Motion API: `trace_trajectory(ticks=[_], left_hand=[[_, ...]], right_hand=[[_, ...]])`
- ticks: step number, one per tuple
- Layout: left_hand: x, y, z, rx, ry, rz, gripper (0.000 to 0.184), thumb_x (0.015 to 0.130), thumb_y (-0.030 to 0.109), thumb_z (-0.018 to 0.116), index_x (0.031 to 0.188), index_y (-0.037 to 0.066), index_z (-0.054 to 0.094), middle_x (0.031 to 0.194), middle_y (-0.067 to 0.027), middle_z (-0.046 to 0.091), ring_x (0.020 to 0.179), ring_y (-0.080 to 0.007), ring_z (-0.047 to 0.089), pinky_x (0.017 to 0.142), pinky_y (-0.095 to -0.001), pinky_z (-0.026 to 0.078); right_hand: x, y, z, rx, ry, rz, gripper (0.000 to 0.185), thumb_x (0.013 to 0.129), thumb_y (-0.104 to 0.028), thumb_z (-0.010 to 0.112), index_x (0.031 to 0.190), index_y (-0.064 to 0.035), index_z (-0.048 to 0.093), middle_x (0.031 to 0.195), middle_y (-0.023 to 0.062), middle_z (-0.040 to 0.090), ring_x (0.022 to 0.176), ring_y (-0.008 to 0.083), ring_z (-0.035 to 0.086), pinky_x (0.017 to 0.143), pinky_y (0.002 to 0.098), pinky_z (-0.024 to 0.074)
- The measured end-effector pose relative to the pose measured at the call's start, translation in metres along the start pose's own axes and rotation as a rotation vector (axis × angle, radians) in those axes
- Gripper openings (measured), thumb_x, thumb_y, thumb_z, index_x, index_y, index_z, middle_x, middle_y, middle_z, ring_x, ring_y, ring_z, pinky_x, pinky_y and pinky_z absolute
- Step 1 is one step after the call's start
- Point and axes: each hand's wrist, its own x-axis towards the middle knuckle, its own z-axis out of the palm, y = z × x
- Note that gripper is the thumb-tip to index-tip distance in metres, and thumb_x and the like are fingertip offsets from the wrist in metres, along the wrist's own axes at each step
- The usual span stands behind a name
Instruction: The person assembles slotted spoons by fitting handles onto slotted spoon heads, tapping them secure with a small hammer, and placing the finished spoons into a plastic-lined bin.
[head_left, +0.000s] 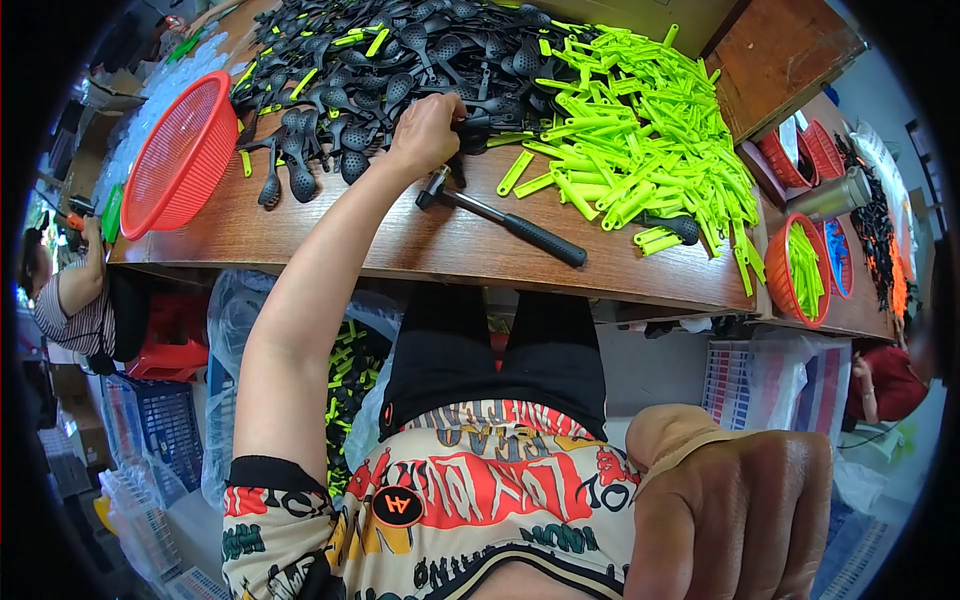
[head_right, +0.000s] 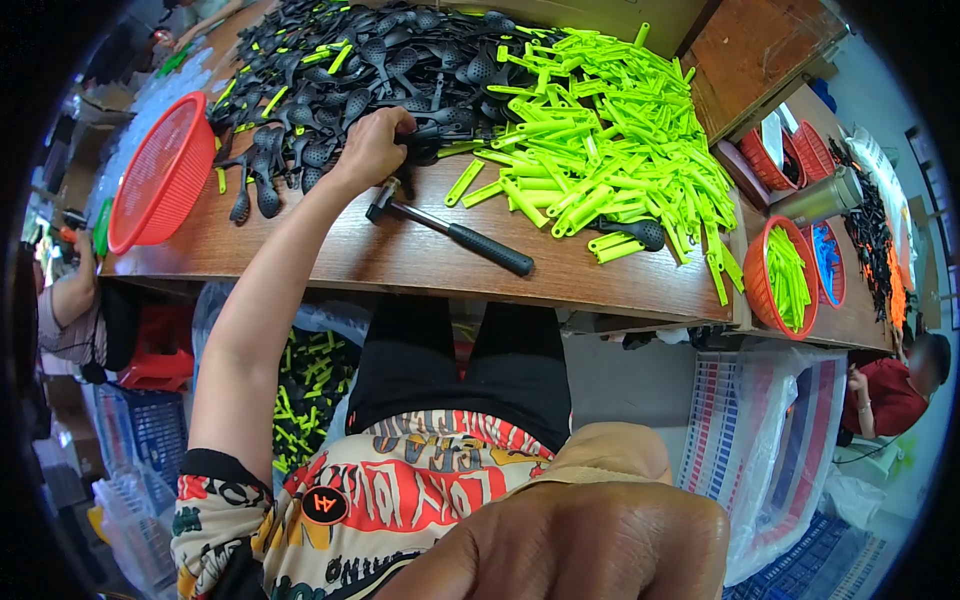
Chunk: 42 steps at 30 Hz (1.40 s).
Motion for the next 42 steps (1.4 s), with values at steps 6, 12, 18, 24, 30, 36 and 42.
trace_trajectory(ticks=[6, 12, 18, 24, 30, 36, 42], left_hand=[[-0.014, 0.007, -0.007, 0.065, 0.022, 0.144, 0.032, 0.073, -0.005, 0.058, 0.101, 0.005, 0.071, 0.095, -0.0147, 0.071, 0.100, -0.0331, 0.062, 0.088, -0.0432, 0.049], [-0.022, 0.006, -0.002, 0.066, 0.090, 0.507, 0.026, 0.073, 0.000, 0.059, 0.093, 0.009, 0.074, 0.089, -0.0077, 0.071, 0.091, -0.0302, 0.061, 0.083, -0.0409, 0.048], [-0.057, 0.045, -0.019, -0.001, 0.195, 0.663, 0.032, 0.066, -0.005, 0.064, 0.095, 0.007, 0.070, 0.097, -0.0057, 0.068, 0.095, -0.0266, 0.059, 0.088, -0.0401, 0.045], [-0.100, 0.076, -0.023, 0.045, 0.302, 0.641, 0.033, 0.073, 0.000, 0.064, 0.106, 0.006, 0.066, 0.108, -0.0088, 0.065, 0.108, -0.0282, 0.058, 0.106, -0.0485, 0.036], [-0.140, 0.097, -0.012, -1.050, 0.213, -0.176, 0.011, 0.091, 0.010, 0.068, 0.098, 0.002, 0.068, 0.088, -0.0084, 0.069, 0.079, -0.0169, 0.066, 0.072, -0.0269, 0.053], [-0.147, 0.090, 0.000, -1.643, -0.053, -0.648, 0.017, 0.096, 0.016, 0.064, 0.102, 0.001, 0.066, 0.091, -0.0082, 0.071, 0.074, -0.0161, 0.071, 0.068, -0.0276, 0.059], [-0.152, 0.094, 0.000, -1.628, -0.024, -0.632, 0.016, 0.097, 0.015, 0.061, 0.105, 0.002, 0.064, 0.098, -0.0084, 0.071, 0.081, -0.0167, 0.070, 0.073, -0.0306, 0.059]], right_hand=[[0.004, 0.004, -0.004, 0.010, -0.013, 0.037, 0.046, 0.091, -0.008, 0.061, 0.047, -0.0079, 0.050, 0.047, 0.0062, 0.050, 0.042, 0.0186, 0.046, 0.089, 0.0584, 0.0511], [0.000, 0.004, -0.028, -0.065, -0.104, -0.044, 0.033, 0.092, -0.014, 0.064, 0.060, -0.0071, 0.061, 0.059, 0.0092, 0.060, 0.054, 0.0237, 0.056, 0.086, 0.0579, 0.0522], [-0.045, 0.018, -0.115, -1.457, 0.855, 0.347, 0.020, 0.094, -0.017, 0.062, 0.093, 0.0015, 0.069, 0.079, 0.0096, 0.066, 0.072, 0.0249, 0.064, 0.071, 0.0348, 0.0498], [-0.107, 0.068, -0.158, -1.954, 0.686, 0.629, 0.021, 0.096, -0.021, 0.062, 0.094, 0.0001, 0.065, 0.067, 0.0078, 0.064, 0.056, 0.0218, 0.059, 0.055, 0.0324, 0.0449], [-0.109, 0.076, -0.150, -1.802, 0.870, 0.234, 0.017, 0.090, -0.016, 0.067, 0.096, -0.0005, 0.067, 0.061, 0.0121, 0.057, 0.053, 0.0241, 0.056, 0.053, 0.0364, 0.0410], [-0.094, 0.053, -0.145, -2.007, 0.258, 0.496, 0.024, 0.083, -0.022, 0.073, 0.101, -0.0057, 0.069, 0.070, 0.0100, 0.063, 0.066, 0.0296, 0.062, 0.060, 0.0406, 0.0454], [-0.106, -0.001, -0.223, -2.731, 0.589, 0.521, 0.018, 0.083, -0.025, 0.069, 0.081, -0.0077, 0.072, 0.076, 0.0105, 0.066, 0.074, 0.0308, 0.064, 0.065, 0.0426, 0.0499]])
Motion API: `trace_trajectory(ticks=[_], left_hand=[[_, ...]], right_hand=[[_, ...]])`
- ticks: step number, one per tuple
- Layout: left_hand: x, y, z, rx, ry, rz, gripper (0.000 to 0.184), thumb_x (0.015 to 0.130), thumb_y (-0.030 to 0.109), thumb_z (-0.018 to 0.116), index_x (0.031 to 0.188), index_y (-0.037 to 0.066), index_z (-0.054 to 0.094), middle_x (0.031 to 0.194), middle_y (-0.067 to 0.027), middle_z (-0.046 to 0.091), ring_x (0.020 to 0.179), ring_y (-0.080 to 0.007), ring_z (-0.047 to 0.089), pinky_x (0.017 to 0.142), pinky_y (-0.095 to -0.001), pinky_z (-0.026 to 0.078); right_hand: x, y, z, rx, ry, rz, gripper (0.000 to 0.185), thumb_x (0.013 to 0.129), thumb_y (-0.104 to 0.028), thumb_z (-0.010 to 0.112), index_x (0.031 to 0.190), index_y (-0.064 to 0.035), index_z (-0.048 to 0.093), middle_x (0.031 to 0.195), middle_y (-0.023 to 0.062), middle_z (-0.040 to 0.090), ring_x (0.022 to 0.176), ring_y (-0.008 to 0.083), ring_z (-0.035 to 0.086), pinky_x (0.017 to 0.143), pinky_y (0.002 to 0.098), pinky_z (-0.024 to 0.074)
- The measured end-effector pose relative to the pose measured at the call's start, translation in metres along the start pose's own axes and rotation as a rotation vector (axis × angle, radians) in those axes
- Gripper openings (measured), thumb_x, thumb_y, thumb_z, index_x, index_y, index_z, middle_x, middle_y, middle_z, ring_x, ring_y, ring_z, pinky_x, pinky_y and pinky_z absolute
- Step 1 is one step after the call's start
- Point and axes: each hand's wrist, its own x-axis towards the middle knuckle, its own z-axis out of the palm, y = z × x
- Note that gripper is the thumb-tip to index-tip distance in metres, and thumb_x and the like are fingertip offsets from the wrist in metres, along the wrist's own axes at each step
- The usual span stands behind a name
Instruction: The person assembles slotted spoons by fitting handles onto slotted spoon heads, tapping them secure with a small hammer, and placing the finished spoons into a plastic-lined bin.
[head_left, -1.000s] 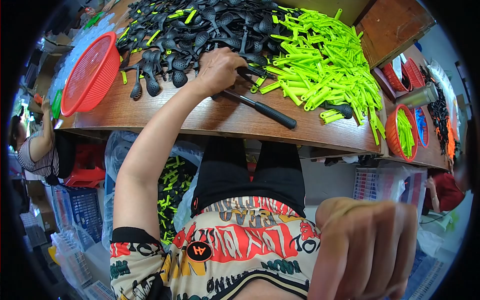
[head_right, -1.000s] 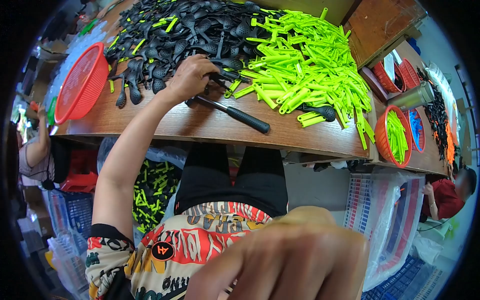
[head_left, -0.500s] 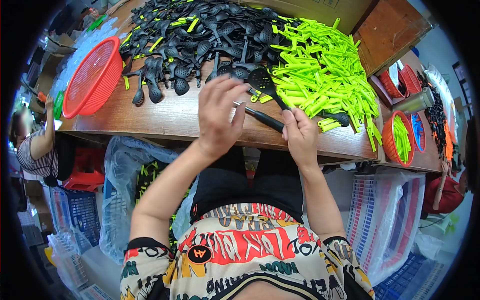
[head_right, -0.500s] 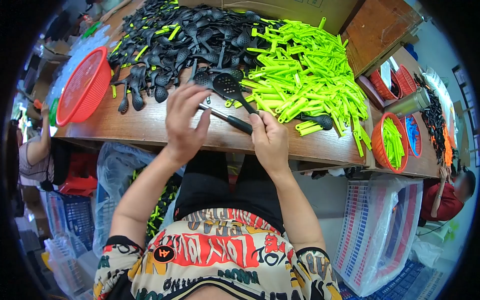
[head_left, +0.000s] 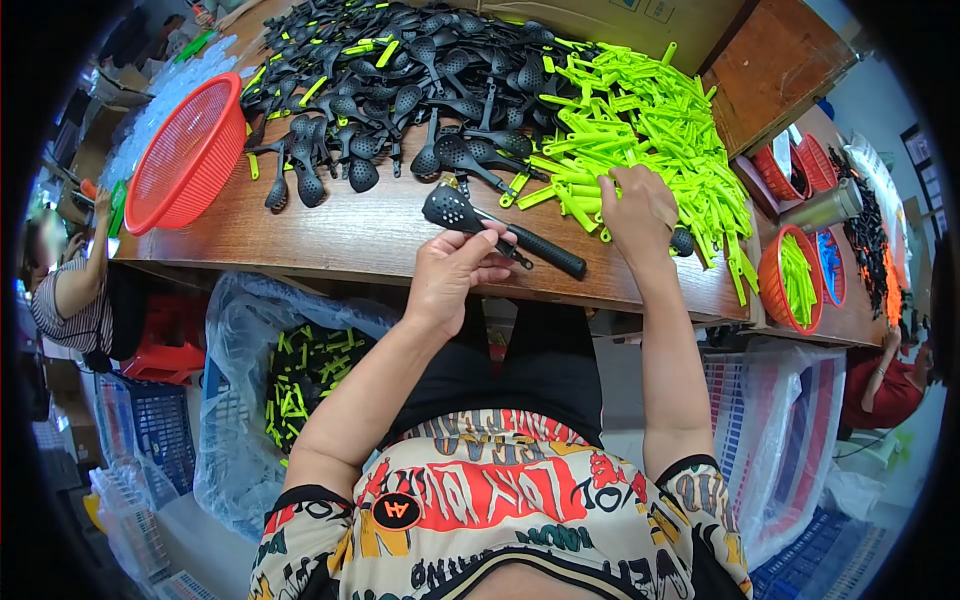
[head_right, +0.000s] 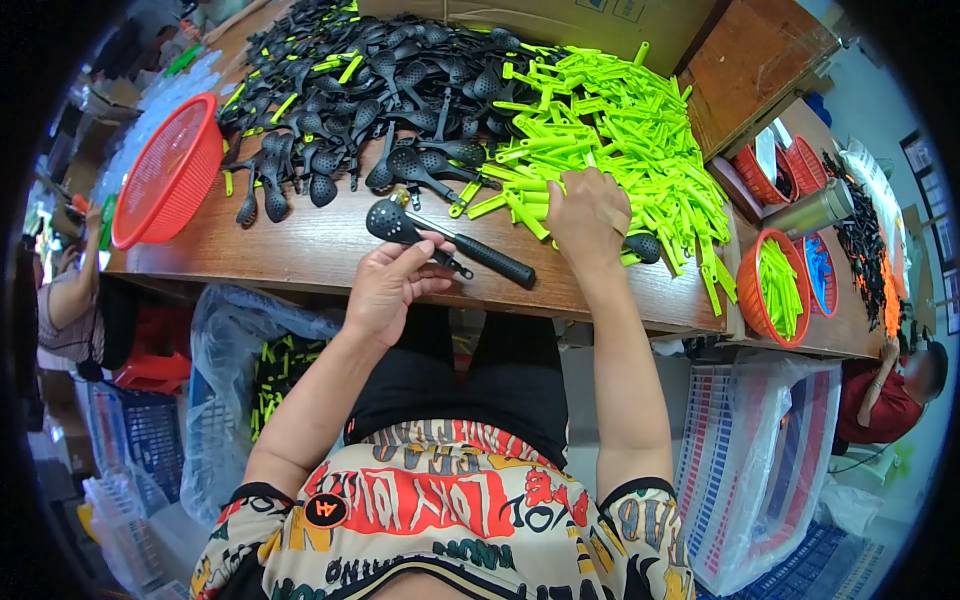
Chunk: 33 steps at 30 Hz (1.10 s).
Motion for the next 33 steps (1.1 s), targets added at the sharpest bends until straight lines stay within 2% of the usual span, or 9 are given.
trace_trajectory(ticks=[3, 5, 7, 8, 11, 13, 17, 23, 33], left_hand=[[0.000, -0.007, 0.006, -0.094, -0.035, -0.002, 0.017, 0.098, 0.012, 0.058, 0.111, 0.003, 0.063, 0.106, -0.0130, 0.069, 0.087, -0.0220, 0.070, 0.079, -0.0348, 0.059], [0.001, -0.007, 0.010, -0.126, -0.010, -0.023, 0.017, 0.097, 0.012, 0.060, 0.111, 0.003, 0.063, 0.106, -0.0126, 0.069, 0.089, -0.0225, 0.069, 0.080, -0.0351, 0.059], [0.002, -0.006, 0.011, -0.193, -0.014, -0.027, 0.018, 0.096, 0.012, 0.062, 0.111, 0.003, 0.063, 0.105, -0.0120, 0.068, 0.090, -0.0228, 0.069, 0.082, -0.0357, 0.059], [0.003, -0.007, 0.009, -0.247, -0.026, -0.009, 0.018, 0.096, 0.012, 0.063, 0.111, 0.003, 0.063, 0.104, -0.0113, 0.068, 0.091, -0.0233, 0.069, 0.083, -0.0358, 0.058], [0.007, -0.003, 0.011, -0.313, 0.040, 0.017, 0.019, 0.096, 0.013, 0.063, 0.111, 0.002, 0.063, 0.104, -0.0105, 0.067, 0.093, -0.0244, 0.069, 0.084, -0.0354, 0.059], [0.009, -0.004, 0.009, -0.320, 0.036, 0.033, 0.019, 0.096, 0.013, 0.063, 0.111, 0.002, 0.063, 0.104, -0.0104, 0.067, 0.094, -0.0243, 0.069, 0.084, -0.0352, 0.059], [0.004, -0.007, 0.016, -0.330, 0.002, 0.035, 0.019, 0.096, 0.012, 0.062, 0.112, 0.001, 0.063, 0.105, -0.0099, 0.068, 0.094, -0.0222, 0.069, 0.083, -0.0342, 0.059], [-0.002, -0.018, 0.015, -0.218, 0.002, 0.151, 0.018, 0.097, 0.014, 0.063, 0.109, 0.002, 0.065, 0.102, -0.0088, 0.069, 0.087, -0.0160, 0.068, 0.079, -0.0307, 0.059], [-0.012, -0.010, 0.028, -0.228, -0.036, 0.177, 0.017, 0.096, 0.014, 0.064, 0.106, 0.000, 0.065, 0.099, -0.0092, 0.070, 0.086, -0.0159, 0.069, 0.079, -0.0324, 0.061]], right_hand=[[0.008, 0.000, 0.020, -0.180, -0.286, -0.055, 0.022, 0.081, -0.029, 0.071, 0.085, -0.0071, 0.073, 0.086, 0.0116, 0.069, 0.085, 0.0302, 0.065, 0.071, 0.0427, 0.0501], [0.011, -0.005, 0.024, -0.129, -0.271, -0.088, 0.016, 0.082, -0.023, 0.071, 0.087, -0.0081, 0.072, 0.090, 0.0111, 0.070, 0.086, 0.0284, 0.065, 0.069, 0.0423, 0.0487], [0.015, -0.016, 0.016, 0.259, 0.199, -0.162, 0.008, 0.083, -0.016, 0.069, 0.084, -0.0080, 0.069, 0.085, 0.0097, 0.068, 0.087, 0.0228, 0.064, 0.074, 0.0422, 0.0475], [0.016, -0.019, 0.009, 0.337, 0.305, -0.188, 0.009, 0.085, -0.009, 0.067, 0.093, -0.0058, 0.068, 0.087, 0.0112, 0.070, 0.086, 0.0230, 0.066, 0.074, 0.0408, 0.0488], [-0.004, -0.052, -0.043, 0.954, -0.053, 0.227, 0.013, 0.092, -0.008, 0.060, 0.100, -0.0009, 0.067, 0.083, 0.0141, 0.069, 0.073, 0.0271, 0.068, 0.065, 0.0321, 0.0504], [-0.026, -0.066, -0.066, 0.904, -0.227, 0.246, 0.013, 0.093, -0.009, 0.060, 0.099, -0.0003, 0.067, 0.081, 0.0149, 0.068, 0.073, 0.0256, 0.069, 0.064, 0.0316, 0.0499], [-0.047, -0.078, -0.057, 0.857, -0.068, 0.123, 0.009, 0.089, -0.005, 0.066, 0.096, -0.0003, 0.067, 0.079, 0.0148, 0.067, 0.067, 0.0305, 0.066, 0.060, 0.0346, 0.0492], [-0.049, -0.078, -0.049, 0.762, -0.070, 0.016, 0.009, 0.084, -0.001, 0.069, 0.093, 0.0001, 0.068, 0.074, 0.0136, 0.065, 0.062, 0.0279, 0.063, 0.056, 0.0346, 0.0468], [-0.058, -0.081, -0.069, 0.904, -0.010, 0.077, 0.009, 0.087, 0.000, 0.068, 0.095, 0.0007, 0.069, 0.071, 0.0125, 0.062, 0.059, 0.0242, 0.061, 0.054, 0.0317, 0.0445]])
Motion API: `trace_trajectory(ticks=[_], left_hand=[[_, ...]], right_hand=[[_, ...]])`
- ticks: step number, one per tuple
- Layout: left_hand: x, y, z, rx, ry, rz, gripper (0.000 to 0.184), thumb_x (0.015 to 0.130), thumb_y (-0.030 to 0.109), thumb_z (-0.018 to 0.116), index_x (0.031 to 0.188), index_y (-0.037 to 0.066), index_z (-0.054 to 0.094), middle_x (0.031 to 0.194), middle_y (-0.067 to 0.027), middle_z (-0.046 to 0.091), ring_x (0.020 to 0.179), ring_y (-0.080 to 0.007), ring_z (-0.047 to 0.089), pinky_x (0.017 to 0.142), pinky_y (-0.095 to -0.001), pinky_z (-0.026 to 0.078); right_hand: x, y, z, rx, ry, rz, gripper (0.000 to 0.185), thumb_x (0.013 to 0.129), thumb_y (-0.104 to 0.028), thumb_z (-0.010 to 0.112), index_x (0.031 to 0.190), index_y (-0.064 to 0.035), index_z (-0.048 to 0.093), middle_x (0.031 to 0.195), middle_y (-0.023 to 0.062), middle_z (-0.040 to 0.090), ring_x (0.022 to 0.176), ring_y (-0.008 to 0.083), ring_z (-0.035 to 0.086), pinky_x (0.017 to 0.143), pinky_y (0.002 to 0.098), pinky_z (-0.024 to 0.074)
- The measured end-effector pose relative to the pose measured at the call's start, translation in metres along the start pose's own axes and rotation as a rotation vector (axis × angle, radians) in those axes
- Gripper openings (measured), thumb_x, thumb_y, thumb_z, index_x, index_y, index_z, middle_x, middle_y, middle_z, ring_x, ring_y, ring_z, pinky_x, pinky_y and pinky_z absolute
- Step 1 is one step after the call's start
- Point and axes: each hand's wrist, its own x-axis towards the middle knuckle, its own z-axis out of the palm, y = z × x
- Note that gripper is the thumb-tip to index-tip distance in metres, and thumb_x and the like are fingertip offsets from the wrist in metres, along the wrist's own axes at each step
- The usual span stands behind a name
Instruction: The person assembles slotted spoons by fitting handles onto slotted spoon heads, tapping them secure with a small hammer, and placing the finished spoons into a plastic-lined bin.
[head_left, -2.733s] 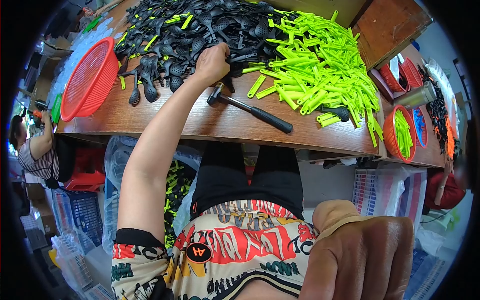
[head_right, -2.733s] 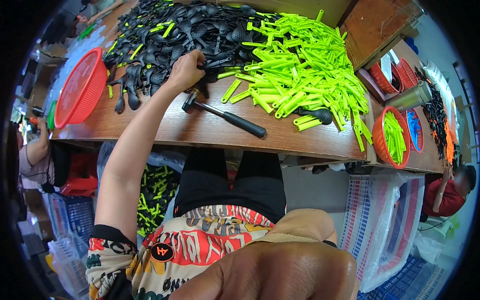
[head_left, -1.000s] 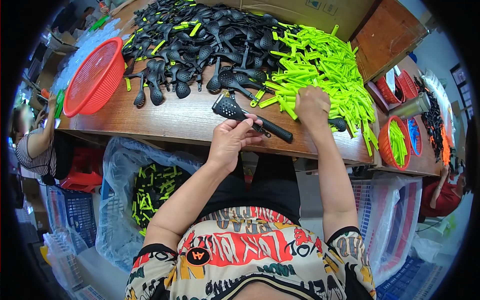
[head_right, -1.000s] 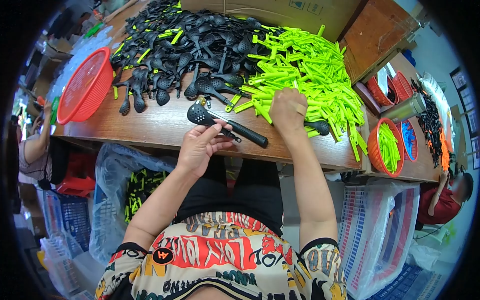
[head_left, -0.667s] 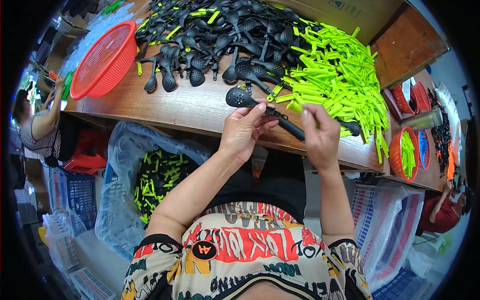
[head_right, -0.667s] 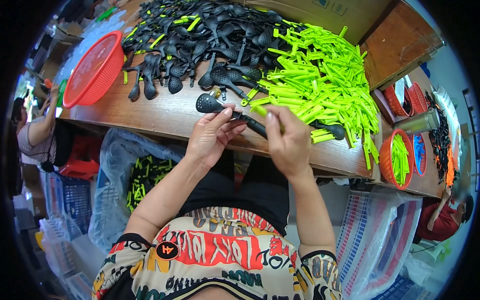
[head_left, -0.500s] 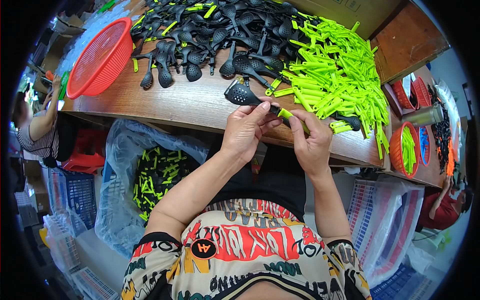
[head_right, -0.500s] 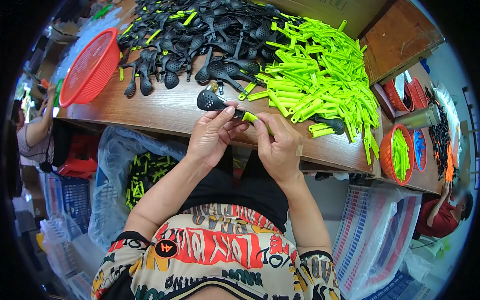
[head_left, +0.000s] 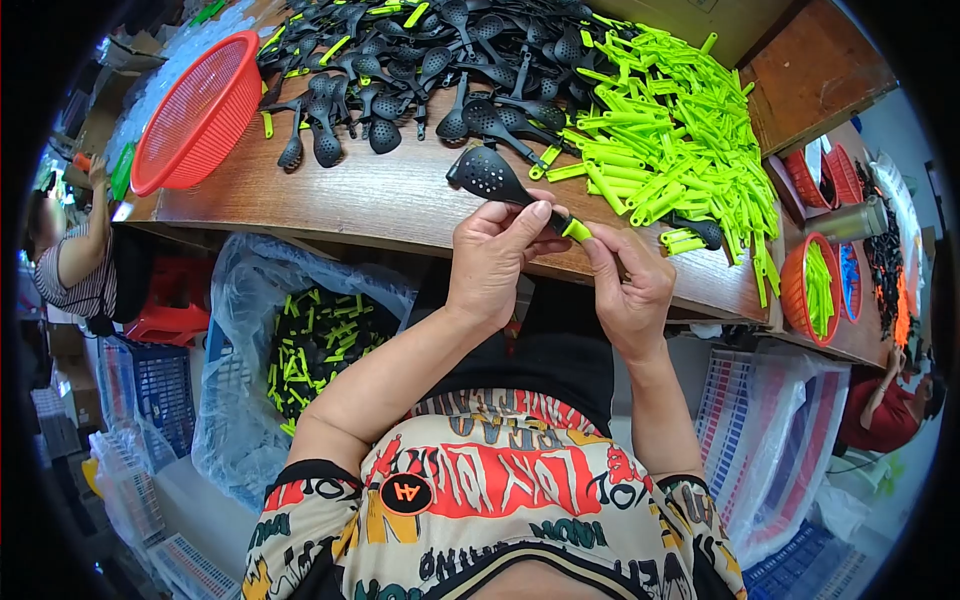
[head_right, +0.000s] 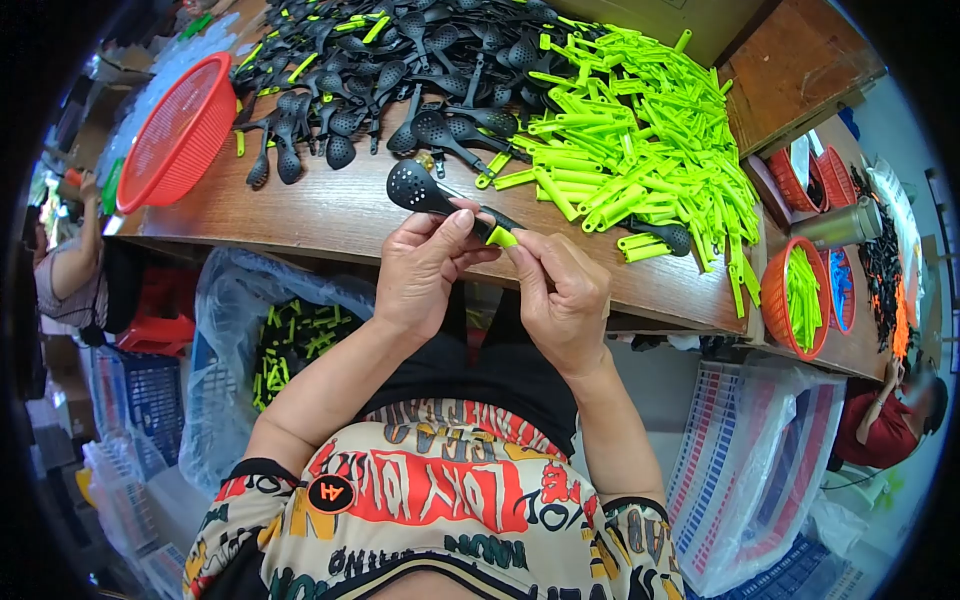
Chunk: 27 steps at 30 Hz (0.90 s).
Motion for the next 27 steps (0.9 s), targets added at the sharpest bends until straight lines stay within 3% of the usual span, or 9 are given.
trace_trajectory(ticks=[9, 14, 17, 19, 21, 25, 27], left_hand=[[-0.006, -0.008, -0.002, 0.023, -0.004, 0.057, 0.016, 0.097, 0.013, 0.062, 0.107, 0.001, 0.066, 0.100, -0.0083, 0.070, 0.089, -0.0141, 0.069, 0.080, -0.0314, 0.060], [-0.002, -0.007, -0.008, 0.106, -0.067, 0.074, 0.014, 0.097, 0.012, 0.062, 0.105, 0.002, 0.067, 0.101, -0.0076, 0.070, 0.088, -0.0131, 0.068, 0.078, -0.0304, 0.060], [-0.001, 0.000, -0.009, 0.157, -0.059, 0.063, 0.014, 0.097, 0.014, 0.063, 0.102, 0.002, 0.067, 0.099, -0.0076, 0.071, 0.084, -0.0142, 0.069, 0.075, -0.0309, 0.059], [-0.001, 0.005, -0.012, 0.068, -0.005, -0.166, 0.016, 0.095, 0.016, 0.066, 0.098, 0.001, 0.066, 0.096, -0.0081, 0.070, 0.082, -0.0159, 0.070, 0.075, -0.0316, 0.059], [-0.001, 0.005, -0.016, 0.078, 0.020, -0.216, 0.019, 0.093, 0.018, 0.069, 0.094, -0.001, 0.065, 0.092, -0.0089, 0.070, 0.080, -0.0173, 0.070, 0.072, -0.0312, 0.060], [-0.001, 0.003, -0.019, 0.178, 0.050, -0.197, 0.018, 0.093, 0.017, 0.069, 0.096, 0.001, 0.065, 0.087, -0.0083, 0.070, 0.076, -0.0162, 0.070, 0.068, -0.0315, 0.061], [0.004, 0.009, -0.021, 0.156, 0.027, -0.179, 0.017, 0.093, 0.016, 0.067, 0.100, 0.000, 0.065, 0.090, -0.0087, 0.070, 0.077, -0.0155, 0.069, 0.070, -0.0317, 0.062]], right_hand=[[-0.003, 0.003, 0.004, -0.023, -0.022, 0.011, 0.012, 0.086, -0.001, 0.068, 0.097, 0.0010, 0.069, 0.075, 0.0146, 0.067, 0.064, 0.0253, 0.066, 0.057, 0.0320, 0.0479], [-0.012, 0.009, 0.012, -0.035, -0.068, 0.199, 0.010, 0.088, -0.006, 0.067, 0.095, -0.0004, 0.069, 0.079, 0.0169, 0.069, 0.071, 0.0316, 0.069, 0.062, 0.0353, 0.0511], [-0.014, 0.009, 0.013, -0.120, -0.070, 0.105, 0.005, 0.087, -0.005, 0.066, 0.089, -0.0010, 0.066, 0.075, 0.0152, 0.066, 0.067, 0.0326, 0.066, 0.059, 0.0384, 0.0493], [-0.013, 0.007, 0.010, -0.206, -0.083, 0.024, 0.004, 0.085, -0.004, 0.067, 0.086, -0.0013, 0.064, 0.072, 0.0134, 0.063, 0.064, 0.0314, 0.064, 0.056, 0.0386, 0.0478], [-0.013, 0.004, 0.005, -0.439, -0.151, -0.262, 0.007, 0.079, -0.002, 0.068, 0.080, -0.0038, 0.061, 0.066, 0.0093, 0.056, 0.058, 0.0272, 0.058, 0.050, 0.0377, 0.0433], [-0.015, 0.007, 0.010, -0.460, -0.187, -0.327, 0.011, 0.079, -0.003, 0.070, 0.082, -0.0029, 0.060, 0.065, 0.0099, 0.052, 0.056, 0.0289, 0.054, 0.050, 0.0399, 0.0400], [-0.008, 0.011, 0.009, -0.335, -0.227, -0.218, 0.010, 0.084, -0.011, 0.070, 0.088, -0.0028, 0.065, 0.072, 0.0109, 0.060, 0.062, 0.0301, 0.061, 0.055, 0.0391, 0.0463]])
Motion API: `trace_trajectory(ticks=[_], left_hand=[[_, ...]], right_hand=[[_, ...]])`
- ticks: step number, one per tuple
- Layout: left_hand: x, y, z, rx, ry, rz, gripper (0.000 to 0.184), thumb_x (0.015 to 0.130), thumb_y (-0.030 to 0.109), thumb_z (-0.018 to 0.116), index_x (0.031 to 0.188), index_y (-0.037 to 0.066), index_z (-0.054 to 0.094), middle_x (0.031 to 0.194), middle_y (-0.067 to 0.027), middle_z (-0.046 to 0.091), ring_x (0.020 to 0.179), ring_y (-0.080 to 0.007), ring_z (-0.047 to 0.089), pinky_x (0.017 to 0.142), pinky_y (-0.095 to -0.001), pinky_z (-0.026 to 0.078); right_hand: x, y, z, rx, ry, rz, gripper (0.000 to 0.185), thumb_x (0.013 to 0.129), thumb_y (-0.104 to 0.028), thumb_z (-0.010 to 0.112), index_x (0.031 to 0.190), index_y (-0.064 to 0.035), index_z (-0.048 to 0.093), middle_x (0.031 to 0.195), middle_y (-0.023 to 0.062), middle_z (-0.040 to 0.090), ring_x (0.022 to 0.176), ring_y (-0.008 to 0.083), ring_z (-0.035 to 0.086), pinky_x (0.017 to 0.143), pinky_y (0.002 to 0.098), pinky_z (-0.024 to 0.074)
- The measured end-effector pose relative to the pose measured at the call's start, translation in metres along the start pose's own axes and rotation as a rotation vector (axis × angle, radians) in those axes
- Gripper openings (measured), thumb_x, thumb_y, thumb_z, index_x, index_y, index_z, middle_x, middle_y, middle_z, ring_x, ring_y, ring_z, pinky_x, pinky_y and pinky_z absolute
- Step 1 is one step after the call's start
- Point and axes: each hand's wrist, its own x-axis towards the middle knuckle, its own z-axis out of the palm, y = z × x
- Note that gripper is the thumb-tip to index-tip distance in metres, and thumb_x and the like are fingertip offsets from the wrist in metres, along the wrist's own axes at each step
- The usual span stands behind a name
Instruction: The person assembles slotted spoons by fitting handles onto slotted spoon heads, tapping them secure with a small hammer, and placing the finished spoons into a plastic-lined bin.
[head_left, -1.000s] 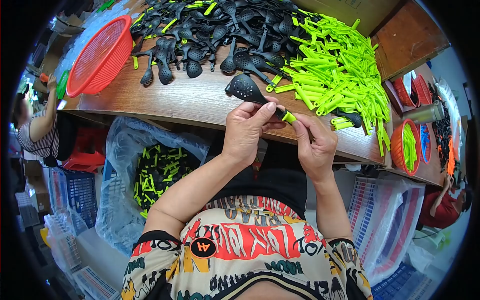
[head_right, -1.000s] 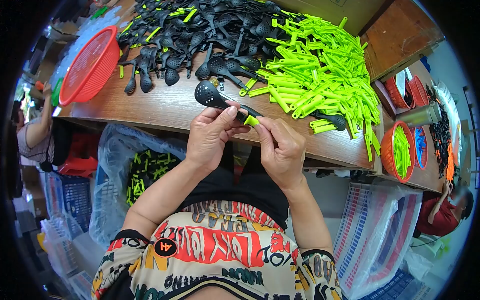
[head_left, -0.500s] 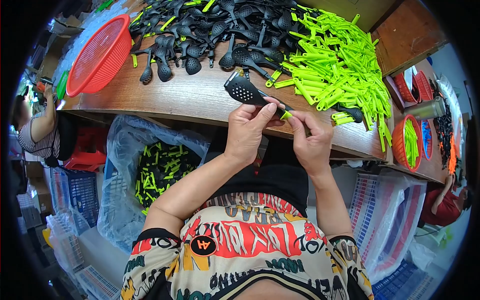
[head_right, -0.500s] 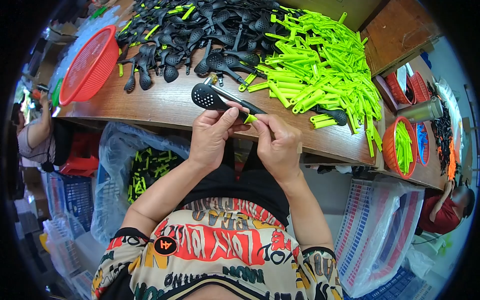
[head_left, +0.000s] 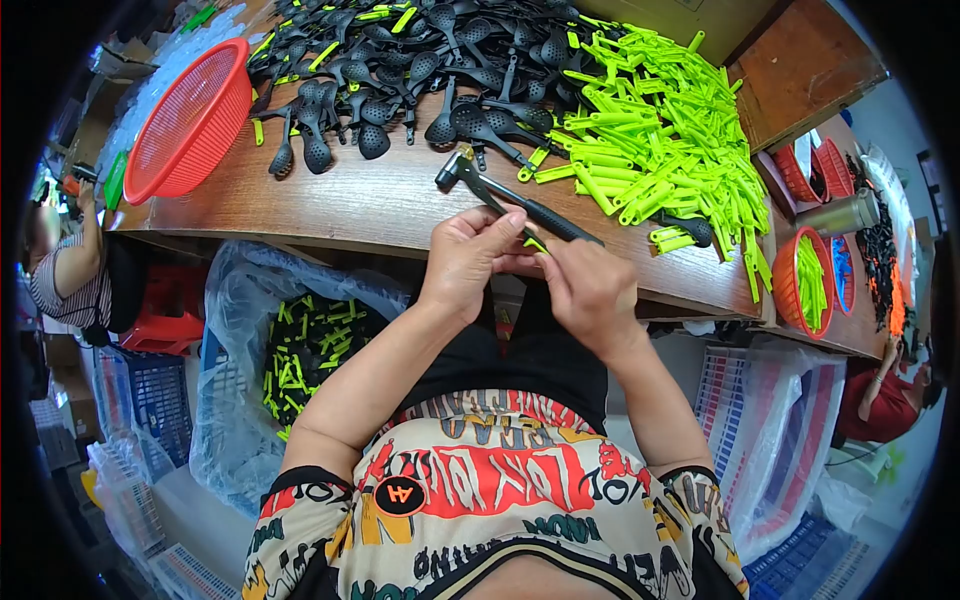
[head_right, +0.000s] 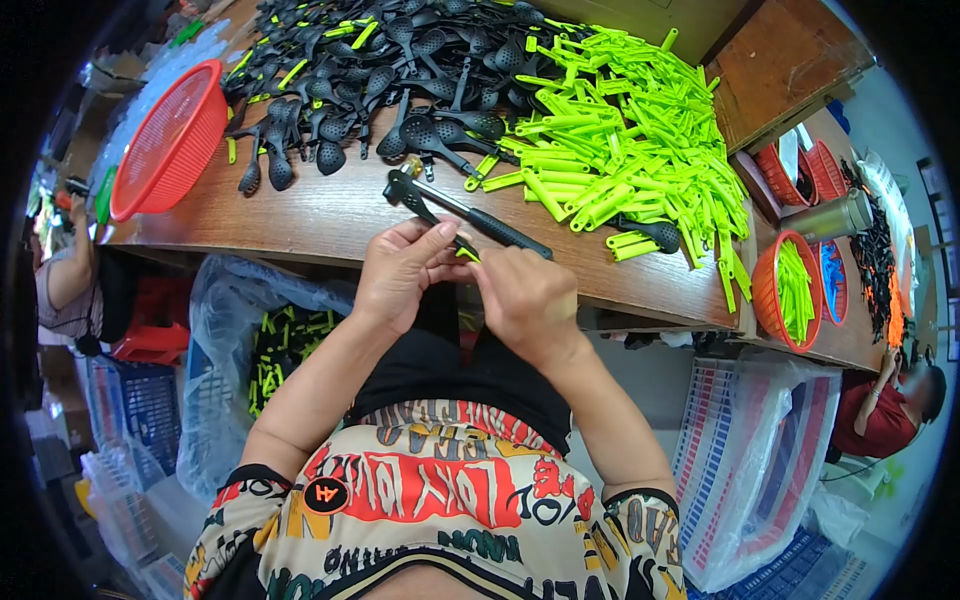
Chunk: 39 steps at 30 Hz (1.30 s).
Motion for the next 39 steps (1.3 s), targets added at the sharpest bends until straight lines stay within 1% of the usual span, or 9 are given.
trace_trajectory(ticks=[3, 6, 11, 13, 20, 24, 32, 36, 39], left_hand=[[0.008, 0.000, -0.006, -0.011, 0.078, 0.024, 0.016, 0.096, 0.013, 0.063, 0.104, -0.001, 0.064, 0.095, -0.0110, 0.071, 0.077, -0.0166, 0.070, 0.068, -0.0303, 0.062], [0.008, -0.005, -0.002, -0.020, 0.050, 0.017, 0.016, 0.096, 0.012, 0.062, 0.106, -0.001, 0.063, 0.098, -0.0117, 0.071, 0.080, -0.0169, 0.070, 0.071, -0.0303, 0.062], [0.007, -0.012, -0.008, -0.002, 0.017, -0.022, 0.019, 0.096, 0.012, 0.062, 0.111, 0.001, 0.062, 0.104, -0.0122, 0.070, 0.084, -0.0194, 0.070, 0.075, -0.0331, 0.060], [0.008, -0.015, -0.014, 0.016, 0.007, -0.022, 0.018, 0.096, 0.012, 0.062, 0.110, 0.001, 0.062, 0.103, -0.0121, 0.070, 0.085, -0.0194, 0.070, 0.075, -0.0329, 0.060], [0.008, -0.015, -0.012, 0.021, 0.012, -0.052, 0.017, 0.096, 0.011, 0.061, 0.108, -0.001, 0.062, 0.100, -0.0112, 0.071, 0.083, -0.0177, 0.071, 0.074, -0.0312, 0.061], [0.011, -0.019, -0.013, 0.024, 0.007, -0.063, 0.016, 0.096, 0.012, 0.061, 0.107, 0.000, 0.062, 0.100, -0.0113, 0.071, 0.083, -0.0178, 0.071, 0.073, -0.0310, 0.062], [0.012, -0.020, -0.015, 0.050, 0.022, -0.070, 0.017, 0.096, 0.013, 0.062, 0.107, 0.000, 0.062, 0.100, -0.0113, 0.071, 0.084, -0.0187, 0.071, 0.074, -0.0315, 0.062], [0.013, -0.018, -0.016, 0.043, 0.010, -0.080, 0.020, 0.096, 0.013, 0.062, 0.111, -0.001, 0.062, 0.106, -0.0135, 0.070, 0.088, -0.0210, 0.071, 0.077, -0.0329, 0.061], [0.014, -0.014, -0.018, -0.167, 0.032, -0.067, 0.020, 0.097, 0.012, 0.061, 0.114, 0.001, 0.061, 0.113, -0.0144, 0.068, 0.100, -0.0210, 0.068, 0.085, -0.0350, 0.060]], right_hand=[[0.019, 0.027, -0.012, 0.133, -0.022, 0.304, 0.016, 0.089, -0.016, 0.067, 0.096, -0.0016, 0.070, 0.085, 0.0153, 0.071, 0.077, 0.0328, 0.069, 0.067, 0.0386, 0.0528], [0.032, 0.069, 0.001, -0.263, 0.015, 0.285, 0.016, 0.087, -0.011, 0.067, 0.100, -0.0028, 0.069, 0.093, 0.0159, 0.069, 0.084, 0.0314, 0.068, 0.075, 0.0390, 0.0530], [0.041, 0.075, 0.012, -0.189, -0.025, 0.222, 0.018, 0.084, -0.013, 0.068, 0.100, -0.0047, 0.070, 0.093, 0.0136, 0.066, 0.088, 0.0312, 0.065, 0.075, 0.0398, 0.0523], [0.045, 0.062, 0.013, -0.396, -0.234, 0.186, 0.017, 0.082, -0.013, 0.070, 0.098, -0.0064, 0.070, 0.091, 0.0126, 0.065, 0.088, 0.0308, 0.064, 0.075, 0.0402, 0.0523], [0.042, 0.091, 0.013, -0.230, 0.010, 0.286, 0.013, 0.086, -0.015, 0.068, 0.097, -0.0090, 0.072, 0.090, 0.0097, 0.069, 0.082, 0.0300, 0.066, 0.073, 0.0372, 0.0524], [0.056, 0.108, -0.003, -0.272, 0.033, 0.226, 0.009, 0.085, -0.015, 0.068, 0.090, -0.0094, 0.074, 0.091, 0.0083, 0.070, 0.083, 0.0283, 0.066, 0.075, 0.0374, 0.0521], [0.076, 0.105, 0.038, -0.368, -0.337, -0.110, 0.013, 0.082, -0.012, 0.066, 0.093, -0.0113, 0.073, 0.106, 0.0025, 0.067, 0.103, 0.0230, 0.059, 0.087, 0.0383, 0.0455], [0.075, 0.096, 0.031, -0.276, -0.062, -0.196, 0.014, 0.084, -0.011, 0.065, 0.097, -0.0082, 0.069, 0.101, 0.0047, 0.067, 0.100, 0.0247, 0.061, 0.086, 0.0393, 0.0449], [0.060, 0.065, 0.009, 0.102, 0.131, 0.147, 0.011, 0.094, -0.010, 0.057, 0.093, -0.0021, 0.065, 0.080, 0.0073, 0.065, 0.077, 0.0194, 0.062, 0.071, 0.0309, 0.0459]])
